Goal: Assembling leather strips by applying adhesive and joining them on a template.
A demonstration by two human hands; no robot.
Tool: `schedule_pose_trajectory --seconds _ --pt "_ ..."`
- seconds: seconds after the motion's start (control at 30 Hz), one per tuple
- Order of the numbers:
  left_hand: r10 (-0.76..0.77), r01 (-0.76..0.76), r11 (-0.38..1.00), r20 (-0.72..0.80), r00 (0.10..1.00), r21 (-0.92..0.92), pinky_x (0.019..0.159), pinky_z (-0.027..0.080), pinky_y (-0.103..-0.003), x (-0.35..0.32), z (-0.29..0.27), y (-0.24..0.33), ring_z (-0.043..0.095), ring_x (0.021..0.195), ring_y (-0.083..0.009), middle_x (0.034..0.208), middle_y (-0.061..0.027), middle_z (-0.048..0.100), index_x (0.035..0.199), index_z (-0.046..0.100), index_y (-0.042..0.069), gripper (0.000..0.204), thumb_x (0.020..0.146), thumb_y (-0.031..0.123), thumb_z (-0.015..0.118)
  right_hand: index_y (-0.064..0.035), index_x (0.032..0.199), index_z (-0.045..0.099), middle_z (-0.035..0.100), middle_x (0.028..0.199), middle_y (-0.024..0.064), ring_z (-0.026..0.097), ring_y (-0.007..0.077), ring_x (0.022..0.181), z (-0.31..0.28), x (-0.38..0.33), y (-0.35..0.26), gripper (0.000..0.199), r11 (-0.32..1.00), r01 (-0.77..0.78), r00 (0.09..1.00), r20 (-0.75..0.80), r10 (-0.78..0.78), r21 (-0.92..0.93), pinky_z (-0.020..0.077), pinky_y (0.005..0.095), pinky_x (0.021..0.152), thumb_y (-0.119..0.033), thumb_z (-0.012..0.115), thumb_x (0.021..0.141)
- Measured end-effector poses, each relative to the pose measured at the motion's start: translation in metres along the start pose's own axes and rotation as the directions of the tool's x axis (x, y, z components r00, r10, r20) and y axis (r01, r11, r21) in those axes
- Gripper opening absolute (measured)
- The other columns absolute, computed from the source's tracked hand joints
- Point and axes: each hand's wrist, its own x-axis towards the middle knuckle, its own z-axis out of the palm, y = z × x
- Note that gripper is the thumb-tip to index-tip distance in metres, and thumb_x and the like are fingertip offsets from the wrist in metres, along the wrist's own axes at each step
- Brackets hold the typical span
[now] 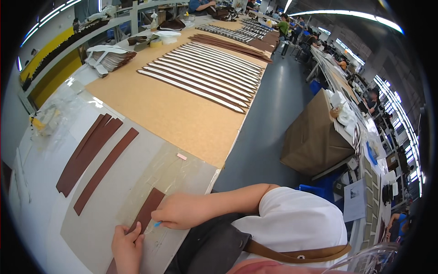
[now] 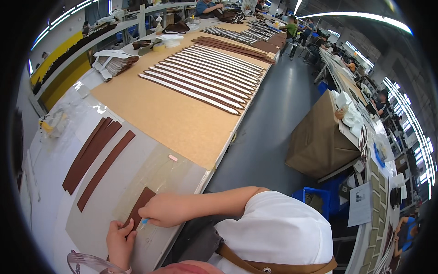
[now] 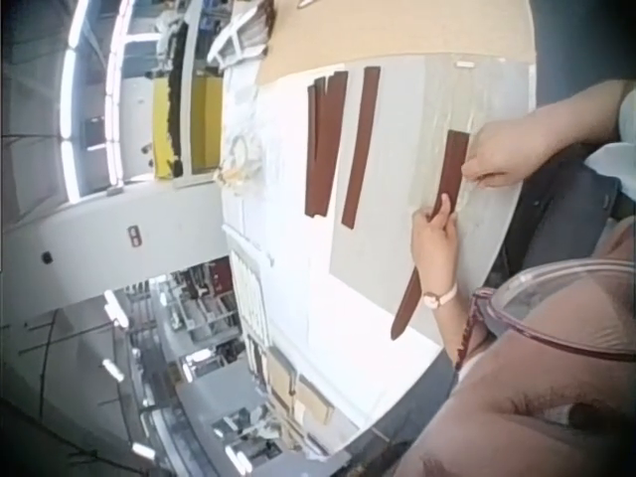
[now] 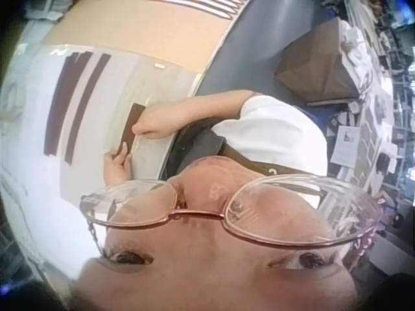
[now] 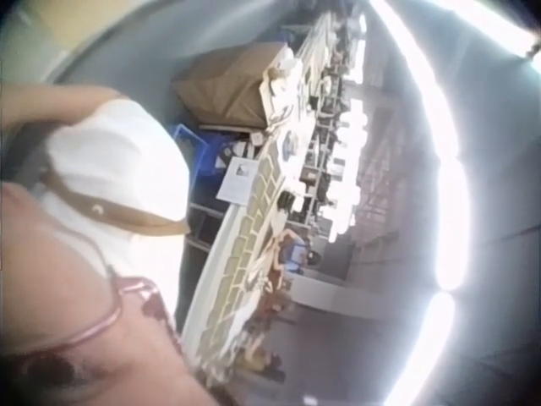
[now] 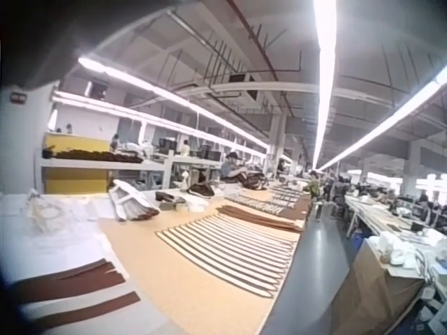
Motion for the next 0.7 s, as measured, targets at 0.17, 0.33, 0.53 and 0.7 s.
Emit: schedule_pose_trajectory --seconds 0.17,0.33,0.53,0.7 --pt "0.011 -0.011 1.0 -0.003 1.0 -0.006 0.079 0.052 -0.04 0.0 0.002 -0.001 0.062 0.09 -0.0325 0.1 -0.0142 0.058 0.117 0.078 0.011 0.041 0.077 0.008 0.081 -0.0056 0.088 0.059 0.063 0.075 0.0097 0.067 0.0301 0.077 0.026 -0.005 -0.005 0.015 0.94 0.05 0.991 0.136 -0.004 -0.336 0.0478 0.0438 0.067 -0.016 0.069 0.084" --pt "0.016 -0.016 1.0 -0.011 1.0 -0.001 0.079 0.052 -0.04 -0.001 0.001 0.001 0.062 0.089 -0.0328 0.1 -0.0146 0.058 0.117 0.078 0.011 0.04 0.077 0.007 0.08 -0.0078 0.085 0.06 0.062 0.074 0.0058 0.064 0.0239 0.075 0.037 -0.007 -0.012 0.014 0.88 0.1 0.995 0.068 -0.077 -0.464 0.0446 0.0359 0.067 -0.016 0.067 0.076" --pt "0.009 -0.009 1.0 0.01 1.0 -0.002 0.078 0.052 -0.04 0.002 -0.001 0.004 0.062 0.088 -0.0332 0.099 -0.0153 0.057 0.117 0.078 0.01 0.04 0.078 0.006 0.08 -0.0079 0.086 0.061 0.062 0.08 0.0045 0.062 0.022 0.078 0.04 -0.003 -0.014 0.015 0.829 0.08 0.997 0.053 -0.061 -0.554 0.0444 0.035 0.069 -0.019 0.067 0.078" --pt "0.042 -0.042 0.999 -0.02 0.999 0.004 0.077 0.052 -0.04 0.003 0.0 0.003 0.062 0.088 -0.0324 0.1 -0.015 0.057 0.117 0.078 0.009 0.04 0.078 0.006 0.08 -0.0062 0.095 0.064 0.061 0.086 0.0072 0.062 0.0257 0.086 0.032 0.002 -0.009 0.014 0.938 0.179 0.951 -0.191 -0.241 -0.296 0.0494 0.0392 0.073 -0.017 0.068 0.086"
